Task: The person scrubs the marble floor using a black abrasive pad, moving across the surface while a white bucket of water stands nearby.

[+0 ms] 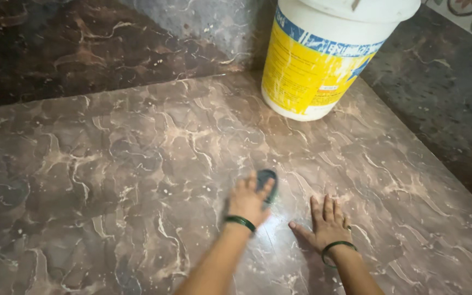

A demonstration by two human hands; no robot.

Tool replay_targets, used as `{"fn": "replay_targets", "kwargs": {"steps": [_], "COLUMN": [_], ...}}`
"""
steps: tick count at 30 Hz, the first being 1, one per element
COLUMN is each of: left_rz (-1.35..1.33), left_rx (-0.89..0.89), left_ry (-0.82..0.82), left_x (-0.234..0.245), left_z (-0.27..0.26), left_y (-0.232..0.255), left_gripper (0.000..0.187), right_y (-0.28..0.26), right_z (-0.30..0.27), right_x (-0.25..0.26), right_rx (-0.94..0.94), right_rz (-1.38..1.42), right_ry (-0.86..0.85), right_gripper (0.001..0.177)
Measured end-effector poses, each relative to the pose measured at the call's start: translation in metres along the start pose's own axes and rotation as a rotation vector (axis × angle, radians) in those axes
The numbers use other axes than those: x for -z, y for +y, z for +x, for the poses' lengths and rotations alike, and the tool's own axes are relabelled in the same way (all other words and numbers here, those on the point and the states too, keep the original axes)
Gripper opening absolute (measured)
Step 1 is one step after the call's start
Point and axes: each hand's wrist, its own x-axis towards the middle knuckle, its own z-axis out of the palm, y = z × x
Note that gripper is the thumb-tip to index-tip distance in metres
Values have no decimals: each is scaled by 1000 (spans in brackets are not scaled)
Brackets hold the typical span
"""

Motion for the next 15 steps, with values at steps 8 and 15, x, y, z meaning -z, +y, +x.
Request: {"fn": "replay_targets", "kwargs": {"steps": [8, 15], "left_rz": [-100, 359], "left_rx": [740, 777], "left_ry": [85, -85], "left_x": [82, 94], "left_z": [-54, -75], "left_y": [-270, -306], "left_gripper": [89, 89], "right_y": [-2, -3], "right_z": [-1, -2], "right_x": [-1, -1], "right_rx": [-23, -24], "right_rz": [51, 37], "right_ry": [-15, -19], "right_gripper": [115, 115]}}
